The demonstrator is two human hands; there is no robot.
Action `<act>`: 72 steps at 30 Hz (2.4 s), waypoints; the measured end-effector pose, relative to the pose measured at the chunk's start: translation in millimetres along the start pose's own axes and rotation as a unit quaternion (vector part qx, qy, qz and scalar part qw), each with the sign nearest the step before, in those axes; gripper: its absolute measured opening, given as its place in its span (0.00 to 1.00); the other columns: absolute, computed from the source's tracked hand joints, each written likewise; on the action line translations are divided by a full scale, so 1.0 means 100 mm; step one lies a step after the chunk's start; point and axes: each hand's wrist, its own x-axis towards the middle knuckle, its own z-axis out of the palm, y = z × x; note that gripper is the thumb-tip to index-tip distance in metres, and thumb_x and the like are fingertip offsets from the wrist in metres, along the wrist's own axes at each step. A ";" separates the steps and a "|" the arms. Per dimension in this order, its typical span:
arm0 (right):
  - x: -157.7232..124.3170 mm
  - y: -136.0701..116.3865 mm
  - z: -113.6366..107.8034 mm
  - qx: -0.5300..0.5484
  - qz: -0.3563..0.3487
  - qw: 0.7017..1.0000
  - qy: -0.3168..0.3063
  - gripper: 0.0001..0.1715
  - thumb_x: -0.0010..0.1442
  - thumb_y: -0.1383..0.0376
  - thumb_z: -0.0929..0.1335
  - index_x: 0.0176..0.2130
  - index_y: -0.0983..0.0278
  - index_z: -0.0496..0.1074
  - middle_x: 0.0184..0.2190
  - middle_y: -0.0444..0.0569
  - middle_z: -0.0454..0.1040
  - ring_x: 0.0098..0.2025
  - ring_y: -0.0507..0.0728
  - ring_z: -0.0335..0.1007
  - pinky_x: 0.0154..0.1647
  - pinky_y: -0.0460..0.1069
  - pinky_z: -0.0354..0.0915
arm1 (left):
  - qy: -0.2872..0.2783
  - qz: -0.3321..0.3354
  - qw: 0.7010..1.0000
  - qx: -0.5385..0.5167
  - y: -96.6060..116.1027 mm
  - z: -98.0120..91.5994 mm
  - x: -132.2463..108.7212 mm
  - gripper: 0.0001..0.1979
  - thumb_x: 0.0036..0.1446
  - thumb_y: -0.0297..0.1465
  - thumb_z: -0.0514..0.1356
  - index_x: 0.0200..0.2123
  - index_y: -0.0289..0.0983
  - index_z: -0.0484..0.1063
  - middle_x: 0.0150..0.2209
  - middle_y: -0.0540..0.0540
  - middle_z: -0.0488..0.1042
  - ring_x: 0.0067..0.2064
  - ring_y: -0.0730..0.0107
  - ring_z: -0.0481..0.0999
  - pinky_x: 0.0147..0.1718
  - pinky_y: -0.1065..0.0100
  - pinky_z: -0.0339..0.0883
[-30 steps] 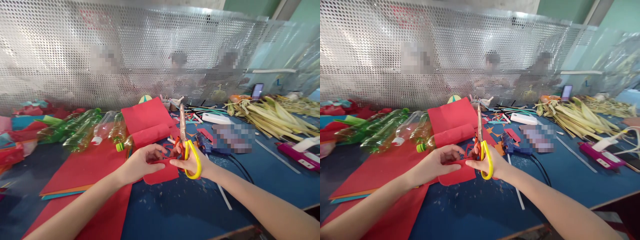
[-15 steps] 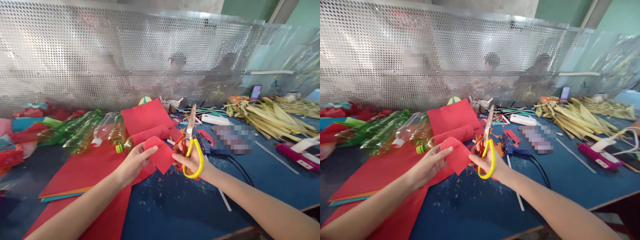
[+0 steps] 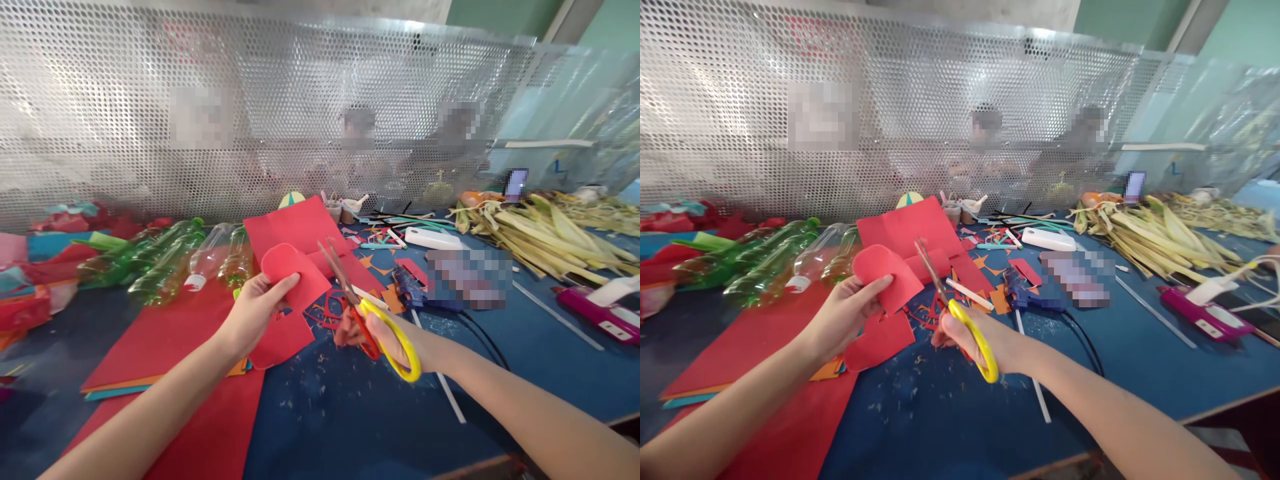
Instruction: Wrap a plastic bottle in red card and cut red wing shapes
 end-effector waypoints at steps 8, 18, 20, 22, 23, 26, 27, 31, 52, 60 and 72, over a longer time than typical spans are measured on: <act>-0.10 -0.14 -0.02 -0.072 0.017 0.993 -0.088 0.36 0.58 0.34 0.52 0.33 0.62 0.60 0.24 0.40 0.58 0.21 0.50 0.58 0.23 0.47 0.61 | 0.037 0.007 0.999 -0.035 0.07 0.04 -0.02 0.14 0.39 0.37 0.73 0.27 0.36 0.76 0.26 0.49 0.80 0.27 0.70 0.78 0.26 0.74 0.71; -0.07 -0.18 -0.04 -0.102 0.022 0.991 -0.086 0.35 0.61 0.36 0.51 0.34 0.62 0.59 0.19 0.39 0.58 0.18 0.50 0.61 0.20 0.46 0.57 | 0.041 -0.017 0.999 -0.018 0.08 0.03 -0.01 0.13 0.39 0.34 0.73 0.28 0.35 0.77 0.25 0.50 0.80 0.23 0.73 0.75 0.24 0.75 0.70; -0.06 -0.19 -0.04 -0.106 0.025 0.990 -0.086 0.33 0.61 0.36 0.52 0.31 0.61 0.57 0.18 0.38 0.57 0.17 0.50 0.61 0.20 0.46 0.58 | 0.043 -0.017 0.999 -0.014 0.09 0.04 -0.02 0.13 0.38 0.34 0.74 0.27 0.35 0.77 0.24 0.51 0.79 0.24 0.74 0.74 0.25 0.76 0.69; -0.05 -0.20 -0.04 -0.115 0.027 0.989 -0.084 0.32 0.61 0.37 0.52 0.28 0.61 0.55 0.17 0.38 0.57 0.17 0.50 0.61 0.20 0.46 0.58 | 0.053 -0.007 0.998 -0.012 0.10 0.06 -0.02 0.14 0.36 0.33 0.74 0.27 0.35 0.76 0.24 0.53 0.79 0.25 0.75 0.74 0.26 0.78 0.69; -0.05 -0.20 -0.03 -0.118 0.028 0.989 -0.082 0.32 0.61 0.37 0.52 0.27 0.60 0.54 0.17 0.38 0.57 0.17 0.51 0.62 0.20 0.46 0.58 | 0.060 -0.003 0.998 -0.012 0.11 0.07 -0.02 0.15 0.34 0.32 0.75 0.27 0.36 0.76 0.24 0.54 0.79 0.25 0.75 0.74 0.26 0.78 0.69; -0.04 -0.20 -0.02 -0.115 0.031 0.990 -0.073 0.34 0.60 0.35 0.51 0.27 0.60 0.54 0.18 0.39 0.57 0.18 0.50 0.61 0.21 0.46 0.58 | 0.071 -0.007 0.997 -0.012 0.14 0.11 -0.03 0.16 0.33 0.31 0.75 0.28 0.36 0.77 0.27 0.53 0.81 0.28 0.73 0.76 0.28 0.76 0.70; -0.04 -0.21 -0.02 -0.114 0.030 0.990 -0.073 0.35 0.59 0.34 0.50 0.27 0.60 0.54 0.18 0.39 0.57 0.18 0.50 0.61 0.20 0.46 0.58 | 0.069 -0.009 0.997 -0.016 0.14 0.12 -0.03 0.16 0.32 0.31 0.75 0.28 0.36 0.77 0.27 0.53 0.81 0.29 0.72 0.77 0.29 0.76 0.71; -0.06 -0.25 -0.03 -0.135 0.020 0.987 -0.083 0.39 0.55 0.30 0.46 0.29 0.60 0.53 0.22 0.40 0.55 0.19 0.49 0.56 0.20 0.47 0.55 | 0.050 -0.024 0.997 -0.044 0.15 0.12 -0.04 0.16 0.35 0.30 0.75 0.31 0.36 0.78 0.29 0.50 0.82 0.29 0.68 0.79 0.30 0.73 0.73; -0.18 -0.27 0.05 -0.163 -0.006 0.983 -0.084 0.37 0.60 0.34 0.47 0.34 0.62 0.57 0.29 0.47 0.63 0.25 0.53 0.59 0.27 0.50 0.60 | 0.047 0.057 0.997 -0.015 0.08 0.13 -0.15 0.15 0.48 0.38 0.69 0.35 0.34 0.76 0.27 0.47 0.80 0.25 0.70 0.78 0.26 0.72 0.72; -0.17 -0.35 0.07 -0.174 0.008 0.981 -0.082 0.39 0.59 0.34 0.48 0.37 0.63 0.60 0.26 0.45 0.61 0.23 0.53 0.55 0.24 0.49 0.55 | 0.082 0.058 0.995 0.024 0.06 0.21 -0.22 0.19 0.46 0.41 0.69 0.38 0.35 0.76 0.34 0.45 0.82 0.31 0.65 0.80 0.35 0.65 0.75; -0.16 -0.35 0.08 -0.163 0.022 0.982 -0.089 0.45 0.53 0.29 0.46 0.38 0.63 0.60 0.26 0.45 0.61 0.24 0.53 0.54 0.24 0.49 0.54 | 0.103 0.074 0.991 0.044 0.04 0.21 -0.21 0.19 0.47 0.43 0.68 0.35 0.35 0.75 0.33 0.44 0.82 0.30 0.64 0.80 0.27 0.68 0.73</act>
